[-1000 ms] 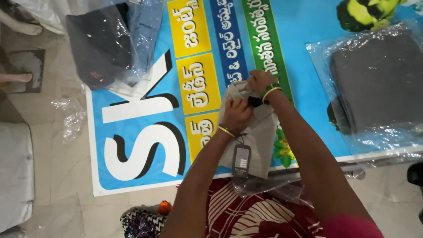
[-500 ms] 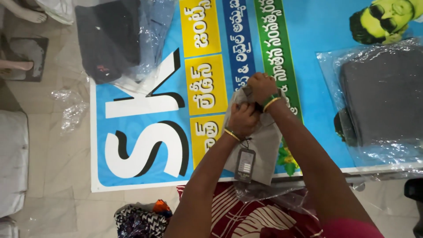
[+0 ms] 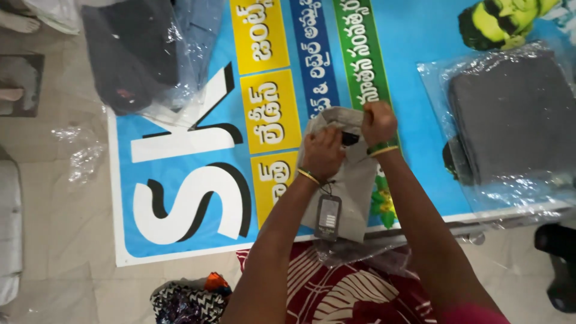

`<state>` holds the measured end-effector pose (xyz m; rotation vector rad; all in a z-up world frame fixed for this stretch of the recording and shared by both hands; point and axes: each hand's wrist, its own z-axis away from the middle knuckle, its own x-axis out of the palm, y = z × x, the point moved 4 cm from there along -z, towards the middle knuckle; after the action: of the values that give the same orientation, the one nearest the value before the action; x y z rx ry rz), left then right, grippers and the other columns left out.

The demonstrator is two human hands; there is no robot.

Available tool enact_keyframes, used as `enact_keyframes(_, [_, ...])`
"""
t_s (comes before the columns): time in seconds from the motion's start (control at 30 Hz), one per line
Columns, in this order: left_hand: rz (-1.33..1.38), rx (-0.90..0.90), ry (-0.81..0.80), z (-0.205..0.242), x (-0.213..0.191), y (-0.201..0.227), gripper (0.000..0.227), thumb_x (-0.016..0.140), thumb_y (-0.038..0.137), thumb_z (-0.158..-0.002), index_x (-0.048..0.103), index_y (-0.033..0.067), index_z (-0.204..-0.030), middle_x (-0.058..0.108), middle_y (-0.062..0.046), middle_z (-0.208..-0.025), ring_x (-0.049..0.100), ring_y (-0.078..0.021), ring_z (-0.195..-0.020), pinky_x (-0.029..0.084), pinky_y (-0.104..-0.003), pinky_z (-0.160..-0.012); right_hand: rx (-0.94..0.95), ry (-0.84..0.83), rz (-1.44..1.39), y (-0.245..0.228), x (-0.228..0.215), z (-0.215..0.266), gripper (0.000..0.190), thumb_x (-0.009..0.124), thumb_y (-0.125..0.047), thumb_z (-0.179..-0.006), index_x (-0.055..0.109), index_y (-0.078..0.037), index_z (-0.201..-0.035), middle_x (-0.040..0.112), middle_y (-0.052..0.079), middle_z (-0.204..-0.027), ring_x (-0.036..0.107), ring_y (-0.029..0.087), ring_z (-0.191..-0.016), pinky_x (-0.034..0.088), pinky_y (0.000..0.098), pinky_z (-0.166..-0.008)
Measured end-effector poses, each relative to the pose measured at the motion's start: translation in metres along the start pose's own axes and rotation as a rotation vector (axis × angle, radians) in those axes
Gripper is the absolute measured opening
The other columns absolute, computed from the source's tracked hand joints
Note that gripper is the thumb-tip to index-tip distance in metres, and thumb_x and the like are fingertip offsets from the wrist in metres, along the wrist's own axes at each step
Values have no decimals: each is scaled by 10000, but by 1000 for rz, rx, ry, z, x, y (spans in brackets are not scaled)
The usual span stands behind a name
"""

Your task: Folding and packing various clothing items into plastic bags on a branded table

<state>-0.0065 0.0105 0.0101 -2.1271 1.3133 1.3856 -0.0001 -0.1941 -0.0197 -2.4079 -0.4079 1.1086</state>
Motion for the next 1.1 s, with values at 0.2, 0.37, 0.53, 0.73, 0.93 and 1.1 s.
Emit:
enact_keyframes(0.2, [-112,-107,-174,-9,0,-2,737,658,458,-836,552,1,-1404,497,-199,-1512,440,-310,-1365,324,-649,-1043,-105,-274,328,-51,-25,25,189,649,-87,-876,673,-116,-1061,729,119,-1121,688,335,-1009,523,499,-808])
enact_keyframes(0.37, [-97,-154,-328,-33,2,-12,610,644,450,-861,604,46,-1316,587,-144,-1355,517,-301,-1276,345,-646,-999,-120,-125,369,-38,-22,27,284,669,-106,-811,671,-163,-1089,713,64,-1201,671,283,-1135,508,517,-881])
enact_keyframes(0.53, [-81,-314,-240,-58,39,-56,348,646,321,-914,665,150,-1217,640,-100,-1175,569,-331,-1132,410,-602,-891,229,-62,193,5,-21,30,320,725,-155,-881,674,-98,-1192,649,138,-1181,630,374,-1068,520,494,-901])
enact_keyframes(0.73, [25,-533,-317,-61,63,-87,249,696,260,-806,686,132,-1019,660,-119,-1038,635,-370,-1007,480,-622,-762,432,-199,118,29,-10,32,172,730,-174,-874,694,-100,-1025,656,139,-1084,649,380,-970,535,484,-840])
enact_keyframes(0.93, [-26,-337,-183,-57,26,-53,167,637,174,-965,640,113,-1121,635,-107,-1088,643,-344,-1045,534,-532,-849,370,-151,148,-14,-30,25,254,708,-141,-920,633,-63,-1150,594,214,-1278,600,437,-1093,505,524,-916])
enact_keyframes(1.1, [83,-251,79,-18,-18,0,650,651,246,-830,516,42,-1432,547,-225,-1412,519,-402,-1306,431,-603,-989,114,-103,212,-56,-50,59,514,659,-203,-949,555,3,-1409,463,279,-1529,446,496,-1400,353,599,-1155])
